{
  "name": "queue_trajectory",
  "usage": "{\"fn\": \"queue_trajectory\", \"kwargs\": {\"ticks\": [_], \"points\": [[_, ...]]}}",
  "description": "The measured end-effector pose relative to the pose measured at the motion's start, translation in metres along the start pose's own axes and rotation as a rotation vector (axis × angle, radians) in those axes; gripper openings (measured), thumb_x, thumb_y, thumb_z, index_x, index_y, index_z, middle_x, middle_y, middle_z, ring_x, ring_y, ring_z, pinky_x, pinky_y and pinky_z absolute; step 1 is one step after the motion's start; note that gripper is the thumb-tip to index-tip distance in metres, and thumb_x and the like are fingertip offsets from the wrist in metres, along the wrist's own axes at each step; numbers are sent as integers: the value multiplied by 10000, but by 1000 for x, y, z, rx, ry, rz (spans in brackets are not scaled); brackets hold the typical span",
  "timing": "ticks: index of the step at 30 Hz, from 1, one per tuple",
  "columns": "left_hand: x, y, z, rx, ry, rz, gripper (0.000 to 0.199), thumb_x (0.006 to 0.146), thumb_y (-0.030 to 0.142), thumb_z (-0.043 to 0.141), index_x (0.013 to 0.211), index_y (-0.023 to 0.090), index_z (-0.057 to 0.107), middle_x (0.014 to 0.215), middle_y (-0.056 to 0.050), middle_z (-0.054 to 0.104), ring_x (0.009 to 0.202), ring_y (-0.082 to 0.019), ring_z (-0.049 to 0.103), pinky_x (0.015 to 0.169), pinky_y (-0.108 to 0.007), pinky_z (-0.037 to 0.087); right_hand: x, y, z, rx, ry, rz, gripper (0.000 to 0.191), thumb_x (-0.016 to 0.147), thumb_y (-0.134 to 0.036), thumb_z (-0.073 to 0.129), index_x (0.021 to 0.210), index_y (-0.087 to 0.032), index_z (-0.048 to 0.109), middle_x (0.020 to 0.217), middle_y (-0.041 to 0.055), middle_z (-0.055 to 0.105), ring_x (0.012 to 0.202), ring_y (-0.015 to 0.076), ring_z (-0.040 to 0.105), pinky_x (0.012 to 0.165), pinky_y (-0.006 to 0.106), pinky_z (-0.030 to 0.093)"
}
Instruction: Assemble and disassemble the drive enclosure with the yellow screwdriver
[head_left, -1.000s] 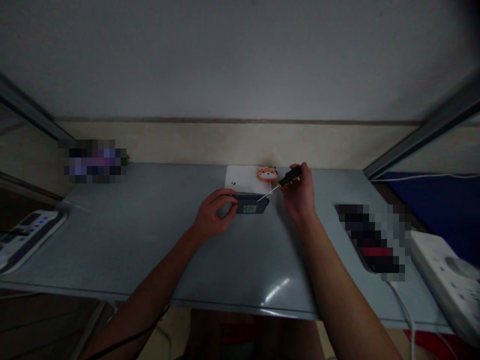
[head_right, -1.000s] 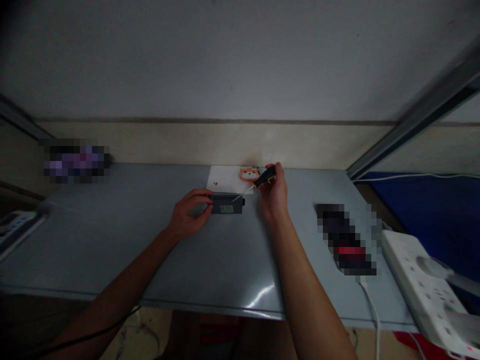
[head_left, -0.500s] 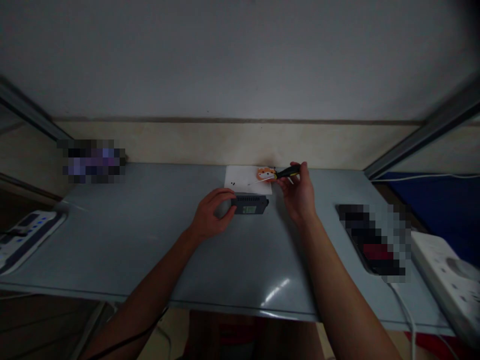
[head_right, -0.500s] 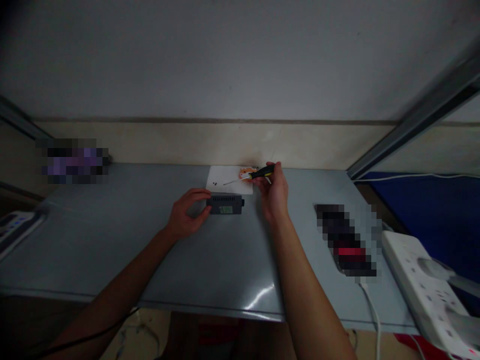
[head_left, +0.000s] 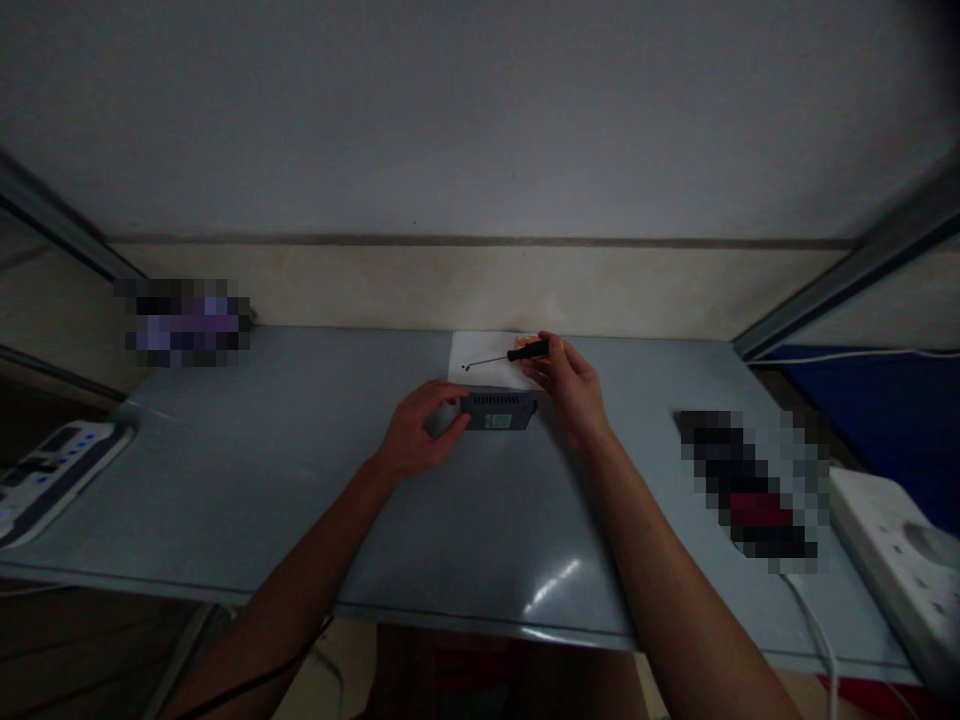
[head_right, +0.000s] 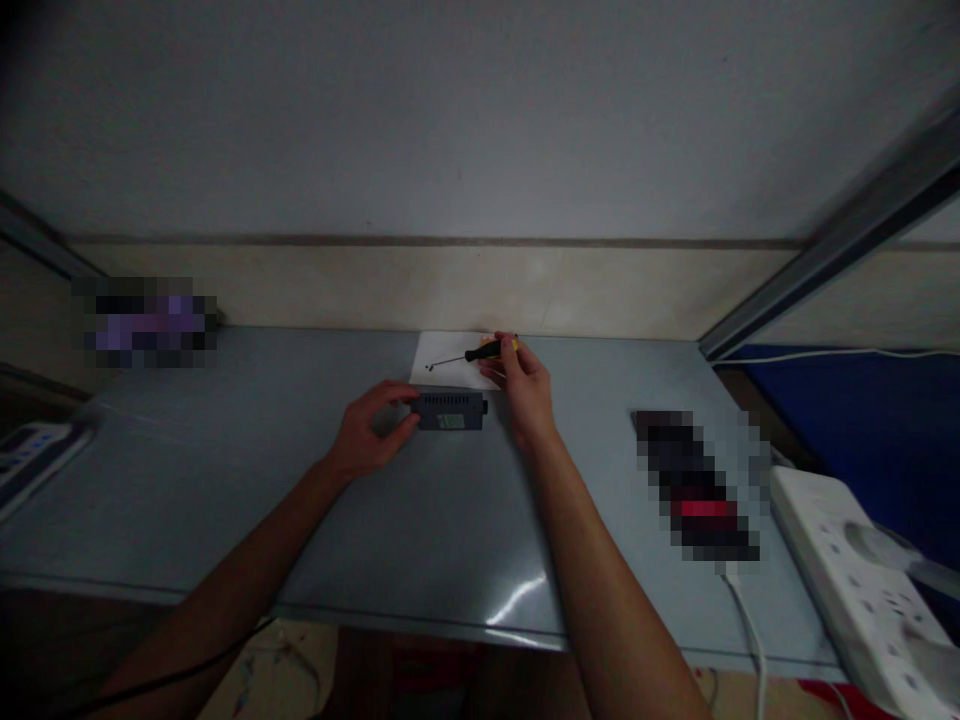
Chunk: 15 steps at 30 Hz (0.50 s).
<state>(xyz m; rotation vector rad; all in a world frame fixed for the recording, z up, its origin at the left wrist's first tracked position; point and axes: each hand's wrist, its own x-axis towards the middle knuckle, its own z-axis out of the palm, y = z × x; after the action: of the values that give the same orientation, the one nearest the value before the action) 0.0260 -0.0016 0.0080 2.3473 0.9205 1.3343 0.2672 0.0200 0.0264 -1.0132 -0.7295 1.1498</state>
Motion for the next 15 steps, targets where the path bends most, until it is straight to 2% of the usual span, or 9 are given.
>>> {"fn": "queue_trajectory", "kwargs": {"ticks": [15], "points": [[-1, -2, 3, 11, 18, 5, 259, 923, 225, 701, 1178, 219, 656, 1040, -66, 724, 904, -171, 699, 859, -349, 605, 4, 3, -4, 17, -13, 14, 376, 868, -546, 758, 1089, -243, 779, 1091, 43, 800, 858, 130, 748, 865, 286, 612]]}}
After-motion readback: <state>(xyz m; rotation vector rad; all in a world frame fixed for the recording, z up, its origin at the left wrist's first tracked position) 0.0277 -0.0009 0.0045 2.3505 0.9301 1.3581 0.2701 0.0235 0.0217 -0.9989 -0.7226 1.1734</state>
